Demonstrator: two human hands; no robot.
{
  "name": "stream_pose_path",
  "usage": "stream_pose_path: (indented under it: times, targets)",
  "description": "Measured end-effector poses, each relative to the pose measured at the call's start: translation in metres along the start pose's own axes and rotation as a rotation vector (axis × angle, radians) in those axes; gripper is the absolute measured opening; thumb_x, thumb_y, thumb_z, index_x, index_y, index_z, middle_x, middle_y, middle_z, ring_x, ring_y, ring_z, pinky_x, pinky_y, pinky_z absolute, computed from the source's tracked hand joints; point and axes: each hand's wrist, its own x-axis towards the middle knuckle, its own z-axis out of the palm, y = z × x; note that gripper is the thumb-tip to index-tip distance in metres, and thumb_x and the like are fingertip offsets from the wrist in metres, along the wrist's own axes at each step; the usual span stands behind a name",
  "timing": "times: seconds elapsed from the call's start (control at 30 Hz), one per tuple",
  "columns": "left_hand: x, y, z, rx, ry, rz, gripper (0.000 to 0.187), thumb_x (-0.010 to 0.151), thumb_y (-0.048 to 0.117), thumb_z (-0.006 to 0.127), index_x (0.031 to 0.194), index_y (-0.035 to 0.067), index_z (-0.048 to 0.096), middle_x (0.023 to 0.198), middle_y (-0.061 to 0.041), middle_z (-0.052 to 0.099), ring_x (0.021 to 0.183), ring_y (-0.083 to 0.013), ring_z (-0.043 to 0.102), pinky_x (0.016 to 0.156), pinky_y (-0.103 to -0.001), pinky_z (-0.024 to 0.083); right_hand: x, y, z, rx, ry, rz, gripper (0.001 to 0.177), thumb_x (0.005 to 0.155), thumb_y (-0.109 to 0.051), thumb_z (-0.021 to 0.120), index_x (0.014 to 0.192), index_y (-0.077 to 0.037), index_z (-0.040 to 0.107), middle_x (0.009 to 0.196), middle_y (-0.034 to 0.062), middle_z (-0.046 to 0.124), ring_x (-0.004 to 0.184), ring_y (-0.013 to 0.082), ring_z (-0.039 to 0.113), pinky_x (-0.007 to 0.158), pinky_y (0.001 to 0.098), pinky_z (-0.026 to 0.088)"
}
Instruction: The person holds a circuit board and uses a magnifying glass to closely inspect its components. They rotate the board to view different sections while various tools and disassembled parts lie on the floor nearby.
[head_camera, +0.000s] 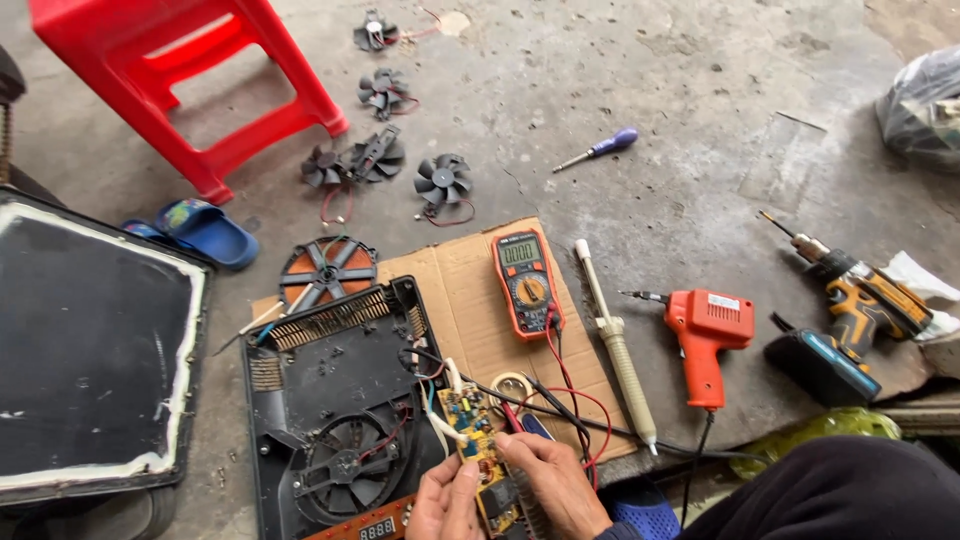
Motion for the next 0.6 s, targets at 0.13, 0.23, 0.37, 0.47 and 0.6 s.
stream_pose_path:
  times: [0.13, 0.23, 0.37, 0.47, 0.6]
  targets:
    - [0.067, -0.027, -0.035, 0.312, -0.194, -0.04, 0.05, 0.101, 0.019, 0.081, 0.15, 0.008, 0.081, 0.075, -0.015, 0.063, 0.055, -0.0277, 0.052, 0.058, -0.039, 0.048, 0.014, 0.02, -0.002, 0.452, 0.007, 0.088, 0.025, 0.102, -0.013, 0.078, 0.091, 0.009, 0.076, 0.076, 0.0251, 0.074, 0.062, 0.0317, 0.066, 0.061, 0.0455, 0.056]
    - [0.13, -0.056, -0.058, -0.124, -0.278, -0.09, 0.057, 0.109, 0.003, 0.059, 0.165, -0.004, 0.055, 0.135, -0.03, 0.061, 0.106, -0.0446, 0.057, 0.078, -0.049, 0.031, 0.01, 0.003, -0.009, 0.404, 0.1, 0.188, 0.024, 0.103, -0.016, 0.081, 0.105, 0.007, 0.085, 0.087, 0.0192, 0.073, 0.077, 0.0283, 0.062, 0.074, 0.0412, 0.048]
    - [0.149, -0.008, -0.053, -0.167, -0.475, -0.08, 0.057, 0.107, 0.0, 0.055, 0.161, 0.013, 0.061, 0.154, -0.017, 0.072, 0.137, -0.0333, 0.068, 0.088, -0.031, 0.049, 0.005, -0.014, -0.012, 0.207, 0.19, 0.22, 0.039, 0.097, -0.026, 0.083, 0.117, 0.005, 0.095, 0.112, 0.017, 0.089, 0.109, 0.0264, 0.074, 0.104, 0.0353, 0.047]
    - [0.068, 0.065, -0.007, -0.168, -0.111, 0.347, 0.044, 0.108, -0.011, 0.055, 0.152, -0.009, 0.063, 0.134, -0.031, 0.074, 0.122, -0.0381, 0.072, 0.113, -0.044, 0.057, 0.014, -0.008, -0.016, 0.087, 0.204, 0.297, 0.056, 0.093, -0.042, 0.081, 0.134, -0.005, 0.093, 0.154, 0.0089, 0.08, 0.153, 0.0234, 0.06, 0.133, 0.0444, 0.029]
    - [0.086, 0.112, 0.01, 0.131, 0.028, 0.475, 0.042, 0.106, 0.009, 0.068, 0.146, -0.002, 0.066, 0.145, -0.024, 0.073, 0.132, -0.0336, 0.074, 0.116, -0.039, 0.06, 0.022, 0.0, -0.017, 0.225, 0.229, 0.261, 0.04, 0.096, -0.027, 0.084, 0.119, 0.004, 0.095, 0.126, 0.0135, 0.087, 0.124, 0.0246, 0.07, 0.112, 0.0375, 0.042]
